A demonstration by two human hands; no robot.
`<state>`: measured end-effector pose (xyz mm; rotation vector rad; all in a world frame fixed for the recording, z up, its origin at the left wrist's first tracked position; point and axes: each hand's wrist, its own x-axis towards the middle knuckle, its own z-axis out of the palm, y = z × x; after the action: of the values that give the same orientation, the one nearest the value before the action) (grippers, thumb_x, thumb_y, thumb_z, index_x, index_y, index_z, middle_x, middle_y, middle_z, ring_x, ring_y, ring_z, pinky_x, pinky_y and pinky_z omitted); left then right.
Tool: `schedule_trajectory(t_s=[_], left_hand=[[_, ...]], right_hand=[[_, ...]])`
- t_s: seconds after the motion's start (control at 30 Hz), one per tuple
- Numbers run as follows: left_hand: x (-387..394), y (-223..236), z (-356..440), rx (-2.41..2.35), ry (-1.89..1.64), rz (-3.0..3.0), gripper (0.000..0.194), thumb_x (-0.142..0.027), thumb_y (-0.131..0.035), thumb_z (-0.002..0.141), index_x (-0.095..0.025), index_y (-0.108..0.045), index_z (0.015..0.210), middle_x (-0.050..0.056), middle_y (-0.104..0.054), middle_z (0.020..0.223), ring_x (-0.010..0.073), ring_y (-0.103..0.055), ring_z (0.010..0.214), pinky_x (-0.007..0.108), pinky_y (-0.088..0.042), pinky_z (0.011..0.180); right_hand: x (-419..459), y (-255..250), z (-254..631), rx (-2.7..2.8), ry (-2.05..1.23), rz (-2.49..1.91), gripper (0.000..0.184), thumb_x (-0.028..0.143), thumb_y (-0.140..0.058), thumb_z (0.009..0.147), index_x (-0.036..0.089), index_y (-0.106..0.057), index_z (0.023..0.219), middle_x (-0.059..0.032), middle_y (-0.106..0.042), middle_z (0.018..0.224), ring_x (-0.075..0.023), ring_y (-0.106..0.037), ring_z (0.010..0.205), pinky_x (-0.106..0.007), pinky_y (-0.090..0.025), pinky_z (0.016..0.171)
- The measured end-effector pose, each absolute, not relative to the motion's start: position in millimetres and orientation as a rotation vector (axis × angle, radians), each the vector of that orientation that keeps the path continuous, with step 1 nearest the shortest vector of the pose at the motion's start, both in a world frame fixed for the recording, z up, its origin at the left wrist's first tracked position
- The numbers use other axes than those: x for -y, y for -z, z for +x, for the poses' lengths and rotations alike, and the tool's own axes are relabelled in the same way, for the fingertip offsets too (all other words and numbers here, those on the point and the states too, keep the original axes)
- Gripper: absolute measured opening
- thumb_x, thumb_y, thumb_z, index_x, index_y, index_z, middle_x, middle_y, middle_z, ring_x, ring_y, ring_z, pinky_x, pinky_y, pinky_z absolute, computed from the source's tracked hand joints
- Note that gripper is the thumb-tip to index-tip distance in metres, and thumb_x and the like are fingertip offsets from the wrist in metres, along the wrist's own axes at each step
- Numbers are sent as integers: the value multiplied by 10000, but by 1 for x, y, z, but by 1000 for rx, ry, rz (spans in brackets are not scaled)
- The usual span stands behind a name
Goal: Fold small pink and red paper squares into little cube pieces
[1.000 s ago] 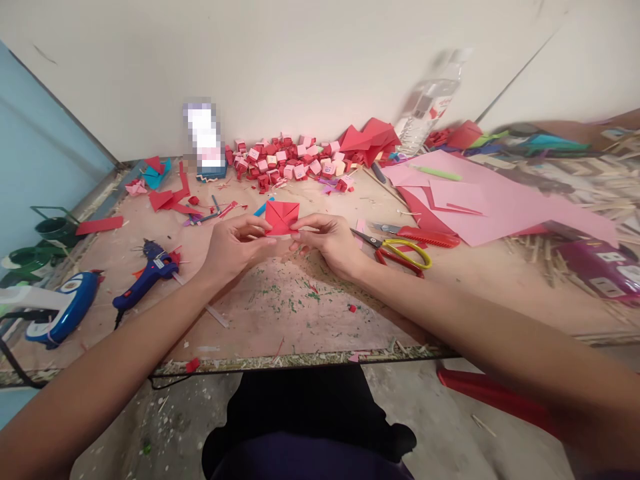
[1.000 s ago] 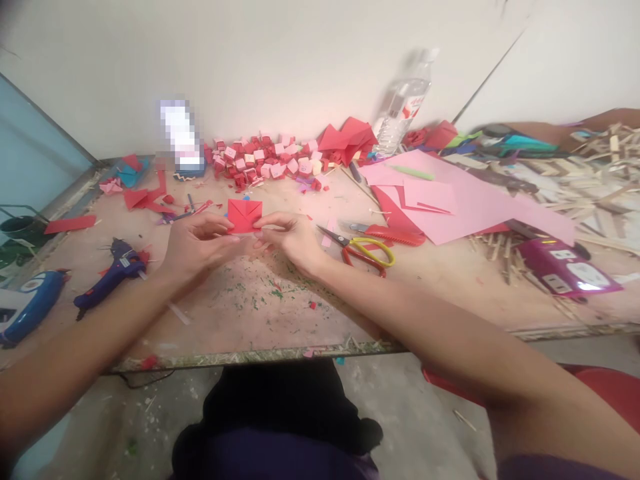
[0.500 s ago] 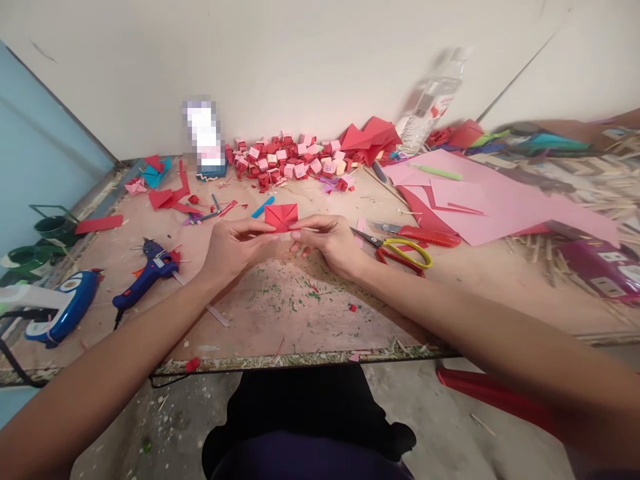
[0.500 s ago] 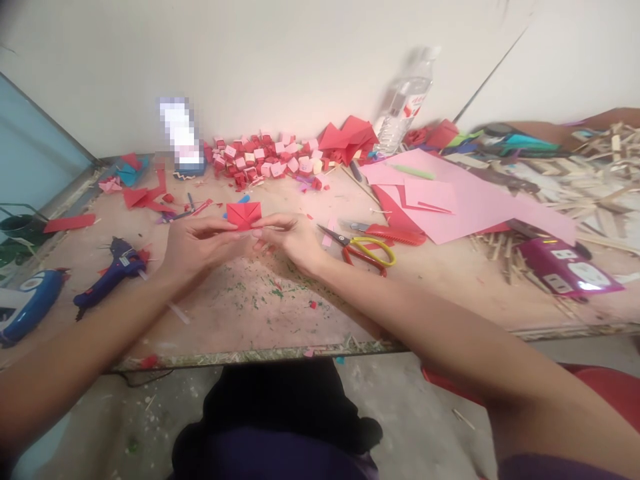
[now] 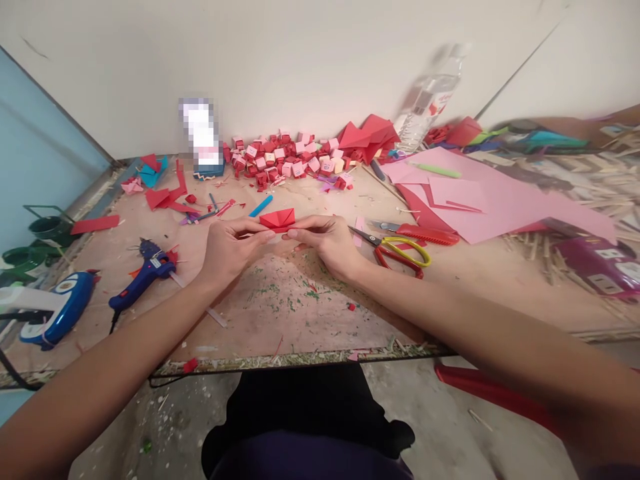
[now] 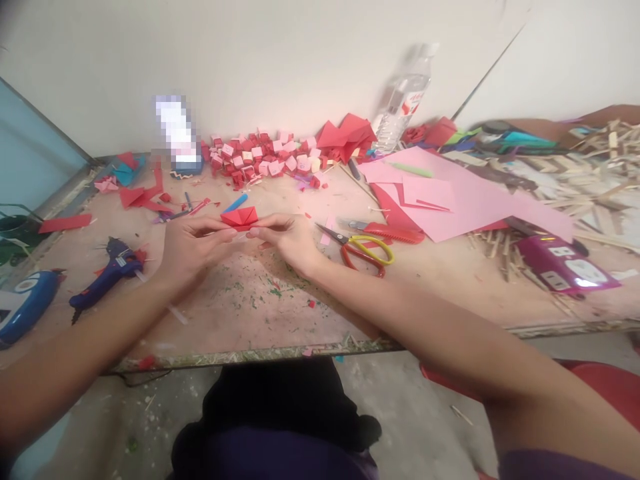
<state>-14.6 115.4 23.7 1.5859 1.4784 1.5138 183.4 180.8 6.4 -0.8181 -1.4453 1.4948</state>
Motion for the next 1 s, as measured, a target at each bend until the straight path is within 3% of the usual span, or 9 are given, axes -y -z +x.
schedule_trajectory(t_s=[0.17,0.37,0.57,0.8,1.0], left_hand=[[-115,-22,-14,-1519,-1533,1515,72,-268,-925,779,-226,-867,771,37,-837,820,213,-764,773,368,-658,762],[-115,-21,-14,-1530,-1556,1456,141,-296,-961,736,-214,-848,751,23,-823,783,188,-742,708,313,-637,681],[-112,-24,-13,-1520,-1537,1519,104,-248,-932,766,-225,-834,741,17,-822,787,196,-755,736,328,-660,726],[-114,-23,-13,-1489,-1539,1554,102,-261,-917,772,-233,-824,741,16,-821,805,186,-750,743,315,-662,734],[-118,-18,-16,-1382,-1588,1436,363,-374,-1014,675,-227,-739,861,33,-834,896,213,-801,838,315,-672,773]], right_hand=[[-181,-6,183,1432,-1495,-815,210,380,-1000,716,232,-872,793,-45,-838,874,-160,-730,759,-292,-642,710],[-181,-3,182,1363,-1564,-778,331,377,-1020,680,197,-795,845,-47,-824,899,-204,-803,858,-295,-651,725],[-183,-7,184,1331,-1695,-741,598,324,-1051,626,220,-738,1124,-50,-852,1000,-215,-829,841,-282,-642,685],[-181,-8,185,1459,-1710,-750,340,432,-1002,727,191,-871,927,-86,-866,932,-217,-831,856,-278,-645,692],[-182,-3,184,1439,-1677,-748,349,438,-995,744,185,-879,954,-96,-868,940,-210,-830,828,-272,-636,674]])
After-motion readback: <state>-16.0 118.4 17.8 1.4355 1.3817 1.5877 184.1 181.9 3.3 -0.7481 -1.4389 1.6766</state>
